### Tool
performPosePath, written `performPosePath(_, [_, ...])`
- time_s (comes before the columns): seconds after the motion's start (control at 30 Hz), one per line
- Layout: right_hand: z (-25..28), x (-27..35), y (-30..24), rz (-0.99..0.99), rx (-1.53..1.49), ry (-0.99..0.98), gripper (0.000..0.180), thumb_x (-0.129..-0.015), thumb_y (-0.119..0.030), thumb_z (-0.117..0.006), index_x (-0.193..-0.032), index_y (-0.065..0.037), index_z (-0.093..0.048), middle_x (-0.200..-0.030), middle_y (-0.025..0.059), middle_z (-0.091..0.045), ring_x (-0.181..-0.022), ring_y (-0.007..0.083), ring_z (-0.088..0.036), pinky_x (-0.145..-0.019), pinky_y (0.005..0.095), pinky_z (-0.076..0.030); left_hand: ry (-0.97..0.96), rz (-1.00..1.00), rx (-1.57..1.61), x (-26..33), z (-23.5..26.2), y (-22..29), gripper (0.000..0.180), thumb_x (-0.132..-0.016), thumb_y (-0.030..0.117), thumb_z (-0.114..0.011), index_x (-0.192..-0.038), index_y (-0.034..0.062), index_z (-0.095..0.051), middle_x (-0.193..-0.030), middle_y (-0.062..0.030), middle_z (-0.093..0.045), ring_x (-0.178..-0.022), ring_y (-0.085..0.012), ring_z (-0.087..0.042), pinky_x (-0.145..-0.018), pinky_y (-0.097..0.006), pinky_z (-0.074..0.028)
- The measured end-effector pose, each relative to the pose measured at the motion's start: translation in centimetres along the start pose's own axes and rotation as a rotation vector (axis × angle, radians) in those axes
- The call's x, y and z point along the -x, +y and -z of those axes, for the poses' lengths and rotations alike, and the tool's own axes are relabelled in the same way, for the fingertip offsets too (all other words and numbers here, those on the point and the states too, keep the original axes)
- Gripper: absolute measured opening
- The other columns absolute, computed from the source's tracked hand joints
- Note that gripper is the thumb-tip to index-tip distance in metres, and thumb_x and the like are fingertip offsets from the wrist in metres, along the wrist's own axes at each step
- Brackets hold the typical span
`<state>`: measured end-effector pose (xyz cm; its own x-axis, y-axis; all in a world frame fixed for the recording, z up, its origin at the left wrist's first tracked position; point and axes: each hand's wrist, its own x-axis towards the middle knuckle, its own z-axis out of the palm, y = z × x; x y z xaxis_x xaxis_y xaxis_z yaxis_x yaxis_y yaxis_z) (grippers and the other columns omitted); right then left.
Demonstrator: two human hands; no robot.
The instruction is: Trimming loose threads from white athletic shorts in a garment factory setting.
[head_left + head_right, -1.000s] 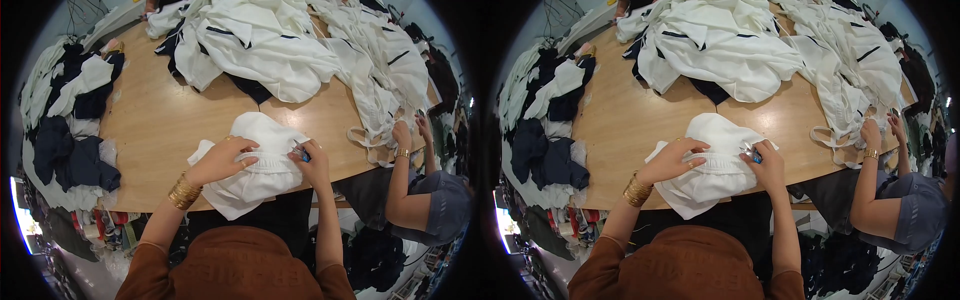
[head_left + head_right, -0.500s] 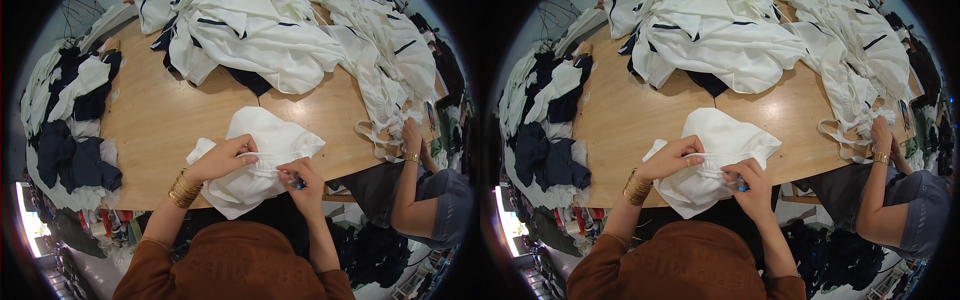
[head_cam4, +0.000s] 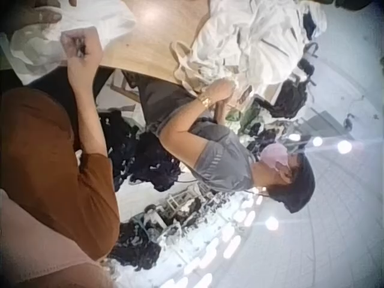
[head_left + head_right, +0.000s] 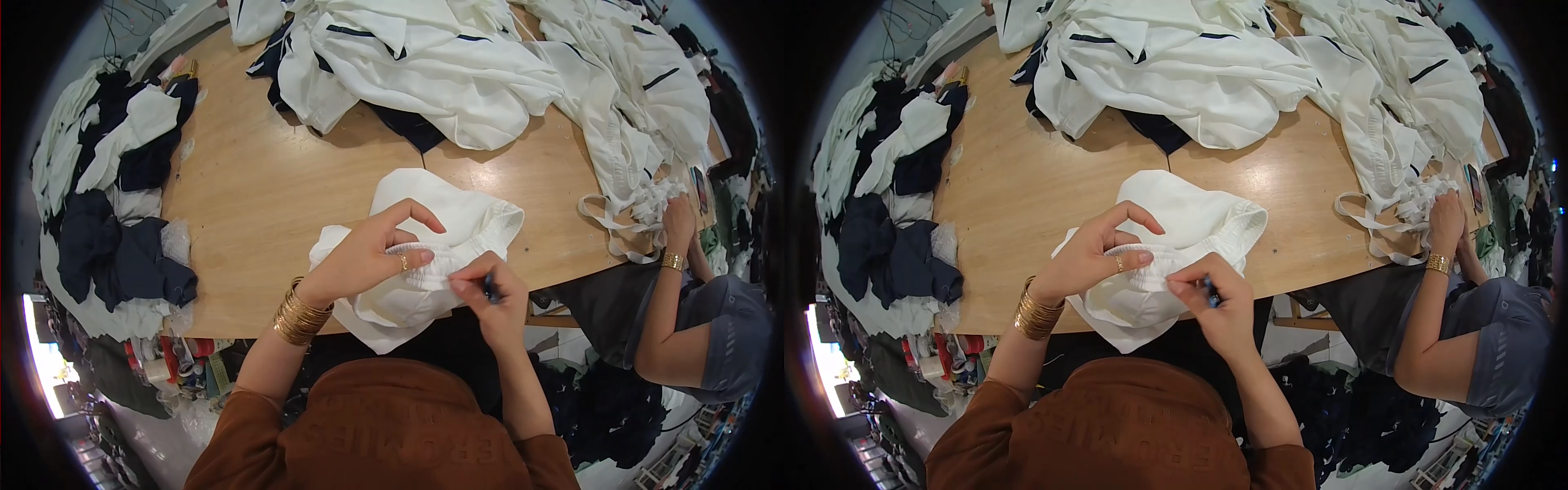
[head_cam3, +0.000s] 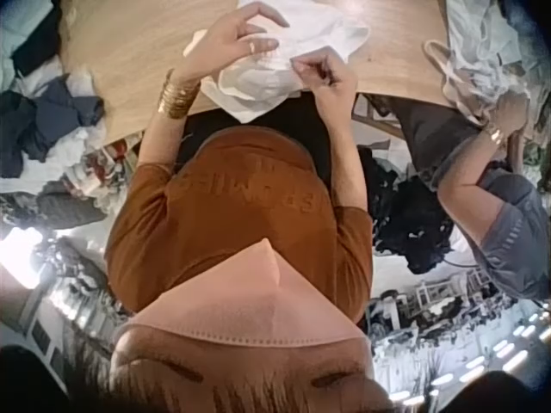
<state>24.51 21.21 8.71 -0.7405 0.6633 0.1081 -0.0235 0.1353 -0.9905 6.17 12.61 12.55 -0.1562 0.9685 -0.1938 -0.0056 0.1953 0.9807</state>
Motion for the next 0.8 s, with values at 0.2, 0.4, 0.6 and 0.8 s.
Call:
performPosePath(0.2, [0.4,0.2,-0.9,-0.276,-0.225,0.071,0.005,-0.081,-0.003,-0.064,-0.083,0.000,-0.061,-0.071,-0.0036,-0.055,-0.065,0.0033,-0.045,-0.060,0.0175,-0.037,-0.084,-0.031,-0.094,-0.1,-0.2,0.1,0.018,-0.084,0.012,-0.062,-0.100,0.0042,-0.057,-0.089,-0.0002,-0.059,-0.077,-0.0046,-0.054,-0.071,-0.021,-0.043])
performPosePath(0.4, [0.6,-0.6,-2.6,-0.219,-0.023,0.018,0.010,-0.080,-0.007,-0.067,-0.087,-0.002,-0.061,-0.071,-0.0009,-0.056,-0.063,0.0038,-0.046,-0.058,0.0191,-0.039,-0.173,-0.153,-0.358,-0.4,-0.7,0.4,0.017,-0.084,0.017,-0.062,-0.092,0.0023,-0.060,-0.080,-0.0049,-0.062,-0.072,-0.0109,-0.054,-0.072,-0.025,-0.044])
performPosePath(0.6, [3.1,-0.9,-3.8,-0.055,0.425,-0.047,0.024,-0.078,-0.020,-0.069,-0.093,-0.005,-0.058,-0.072,0.0053,-0.060,-0.061,0.0163,-0.057,-0.055,0.0254,-0.043,-0.181,0.025,-0.114,-0.7,0.2,-0.2,0.018,-0.085,0.019,-0.062,-0.084,0.0013,-0.057,-0.074,-0.0011,-0.058,-0.070,-0.0072,-0.050,-0.066,-0.023,-0.042])
performPosePath(0.8, [3.4,-1.1,-3.6,0.204,0.830,-0.310,0.026,-0.076,-0.031,-0.068,-0.087,-0.011,-0.056,-0.071,0.0014,-0.059,-0.064,0.0189,-0.054,-0.062,0.0332,-0.035,-0.221,0.066,-0.042,-0.9,0.3,-0.5,0.014,-0.086,0.015,-0.062,-0.082,0.0025,-0.056,-0.076,0.0024,-0.057,-0.073,-0.0045,-0.049,-0.068,-0.020,-0.042])
